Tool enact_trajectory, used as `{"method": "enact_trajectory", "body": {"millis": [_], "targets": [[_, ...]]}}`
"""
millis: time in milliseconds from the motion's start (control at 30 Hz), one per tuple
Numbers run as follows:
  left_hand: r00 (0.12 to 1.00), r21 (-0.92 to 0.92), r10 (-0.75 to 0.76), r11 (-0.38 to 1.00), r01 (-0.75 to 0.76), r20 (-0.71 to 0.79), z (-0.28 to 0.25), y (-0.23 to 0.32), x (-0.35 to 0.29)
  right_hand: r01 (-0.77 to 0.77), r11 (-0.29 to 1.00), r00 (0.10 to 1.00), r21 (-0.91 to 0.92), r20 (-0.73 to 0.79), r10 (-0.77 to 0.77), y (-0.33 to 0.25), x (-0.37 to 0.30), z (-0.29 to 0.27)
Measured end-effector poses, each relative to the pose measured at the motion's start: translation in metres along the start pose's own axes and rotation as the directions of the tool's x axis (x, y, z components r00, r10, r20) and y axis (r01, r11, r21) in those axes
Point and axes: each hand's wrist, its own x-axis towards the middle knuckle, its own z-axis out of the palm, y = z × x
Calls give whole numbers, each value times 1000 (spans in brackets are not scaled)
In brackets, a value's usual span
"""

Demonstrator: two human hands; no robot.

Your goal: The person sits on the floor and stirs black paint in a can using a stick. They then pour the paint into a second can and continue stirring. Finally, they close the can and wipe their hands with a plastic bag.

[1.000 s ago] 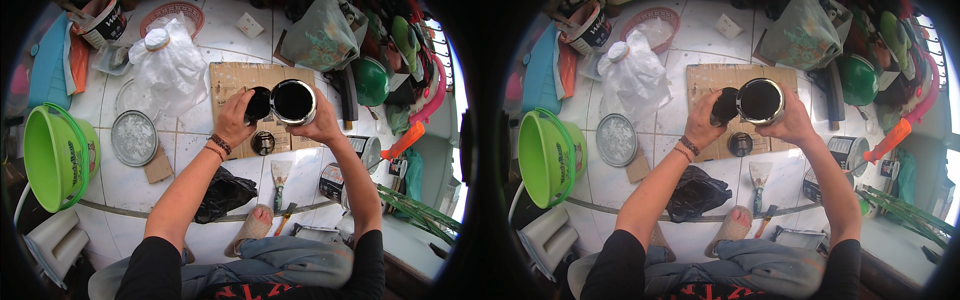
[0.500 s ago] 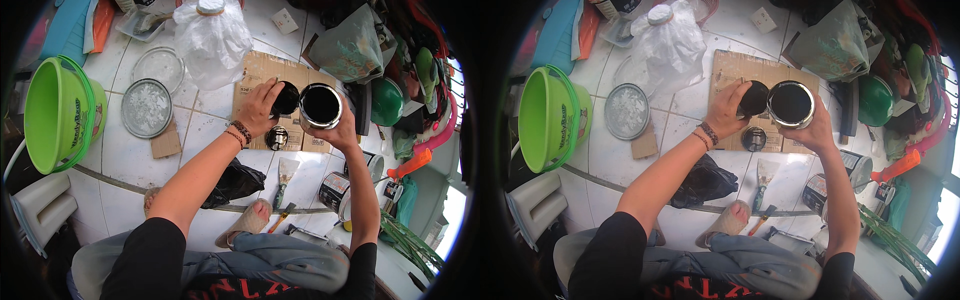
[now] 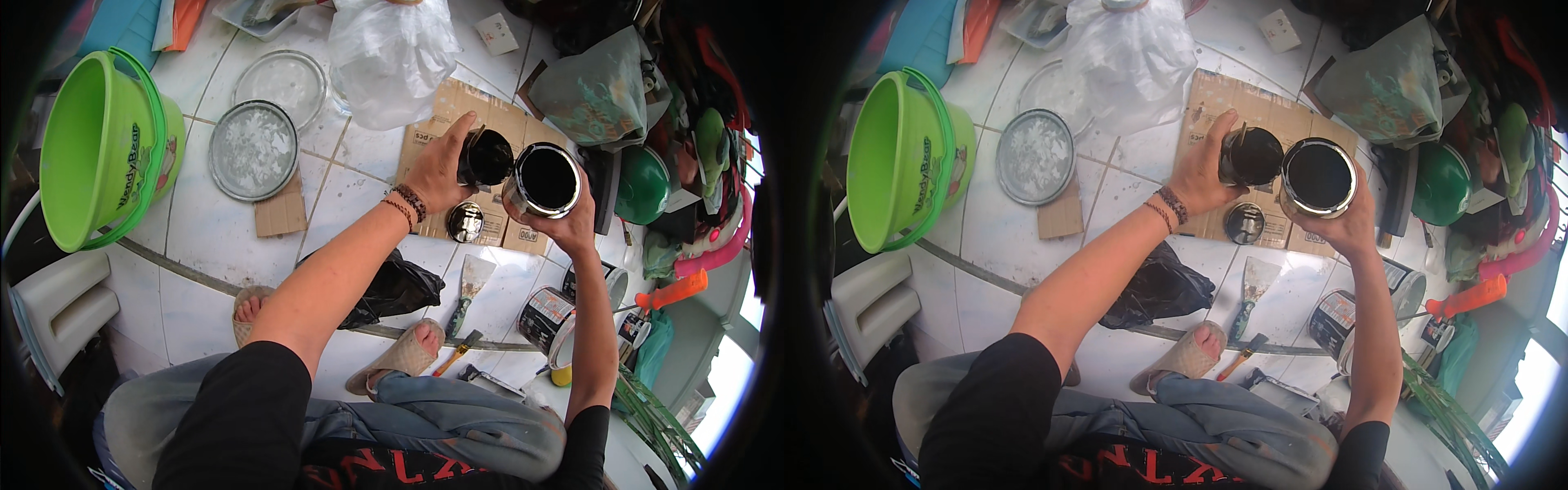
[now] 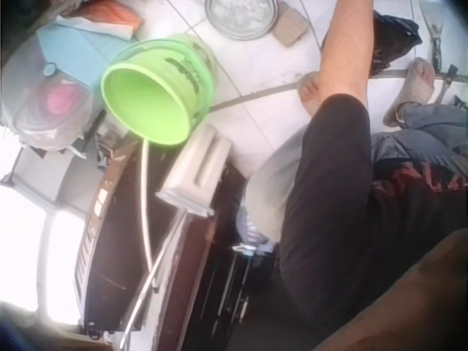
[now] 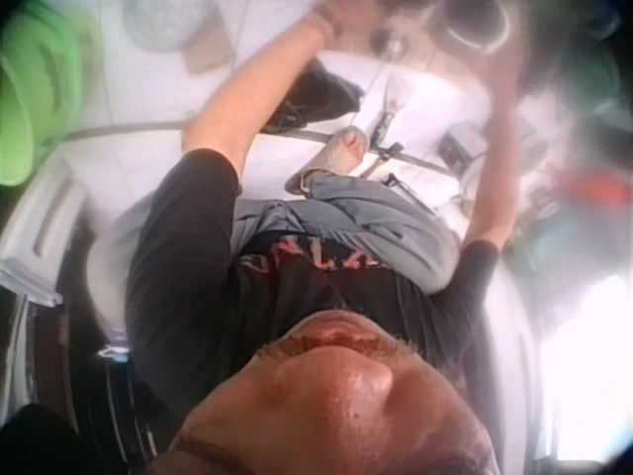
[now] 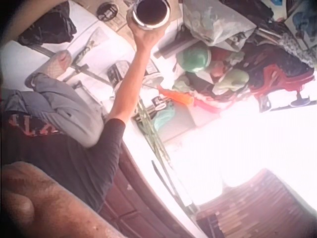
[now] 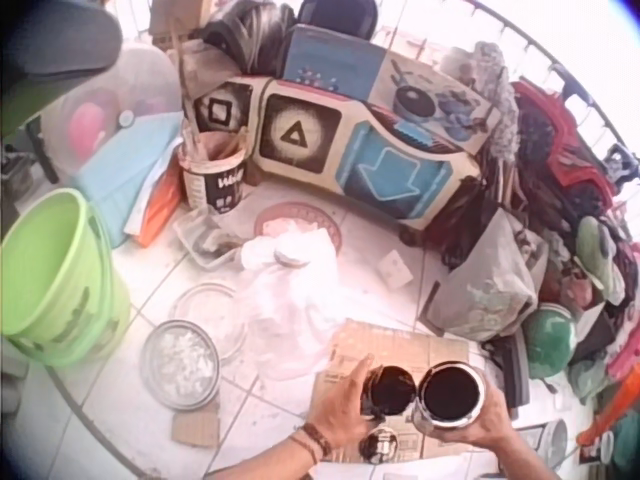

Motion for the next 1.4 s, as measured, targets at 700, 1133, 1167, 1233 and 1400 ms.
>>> {"method": "enact_trajectory", "body": {"millis": [700, 1133, 1167, 1233, 1400], "targets": [[998, 223, 44, 974, -32, -50, 2, 29, 10, -5, 1000, 1000, 9, 3, 5, -5, -14, -17], [999, 232, 33, 973, -22, -43, -14, 62, 22, -13, 1000, 999, -17, -45, 12, -7, -34, -22], [999, 225, 33, 974, -23, -40, -14, 64, 23, -21, 999, 998, -25, -51, 20, -6, -36, -23], [999, 197, 21, 980, -13, -38, -14, 64, 23, -39, 998, 997, -39, -61, 37, -7, -37, -22], [997, 100, -31, 994, 38, -69, -13, 69, 23, -55, 997, 996, 45, -70, 58, -2, -42, -23]]}}
